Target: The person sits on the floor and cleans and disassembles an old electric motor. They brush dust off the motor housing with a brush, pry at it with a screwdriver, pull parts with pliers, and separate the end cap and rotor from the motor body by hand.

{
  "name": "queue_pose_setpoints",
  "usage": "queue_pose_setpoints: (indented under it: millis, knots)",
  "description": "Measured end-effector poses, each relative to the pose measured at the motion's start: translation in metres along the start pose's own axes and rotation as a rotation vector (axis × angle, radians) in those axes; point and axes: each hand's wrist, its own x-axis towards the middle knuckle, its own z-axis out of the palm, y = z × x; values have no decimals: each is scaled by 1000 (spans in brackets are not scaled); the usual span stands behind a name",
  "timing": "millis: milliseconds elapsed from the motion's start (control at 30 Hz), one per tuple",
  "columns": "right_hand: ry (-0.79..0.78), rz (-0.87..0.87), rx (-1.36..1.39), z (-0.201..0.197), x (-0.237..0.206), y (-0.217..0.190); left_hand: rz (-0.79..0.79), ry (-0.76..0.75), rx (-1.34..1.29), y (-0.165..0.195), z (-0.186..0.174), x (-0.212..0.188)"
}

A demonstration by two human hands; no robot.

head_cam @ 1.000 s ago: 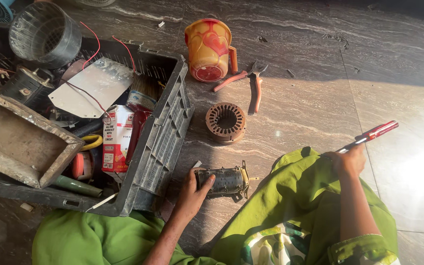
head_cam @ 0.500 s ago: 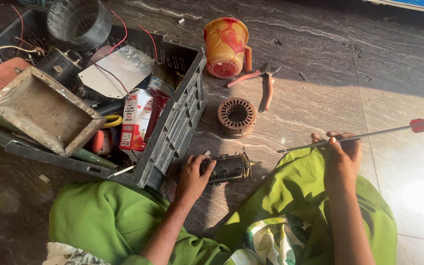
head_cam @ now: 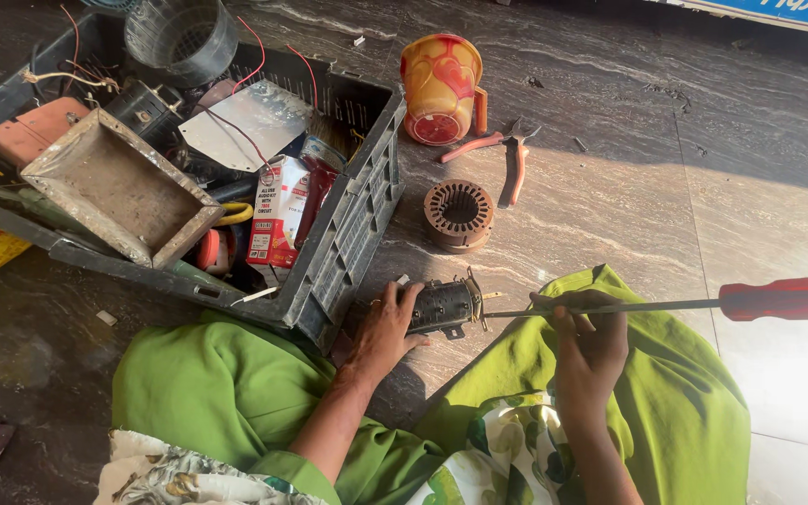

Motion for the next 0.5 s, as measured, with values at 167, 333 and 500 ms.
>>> queue_pose_setpoints:
  millis: [167, 333, 500]
  knots:
    - [-1, -1, -93, 5, 1, 0, -18, 80, -314, 0, 3, 7]
    - [18, 78, -80, 5, 0, -2, -87, 43, -309, 4, -2, 8]
    - [48, 71, -128, -1, 2, 4, -225, -64, -418, 5, -4, 11]
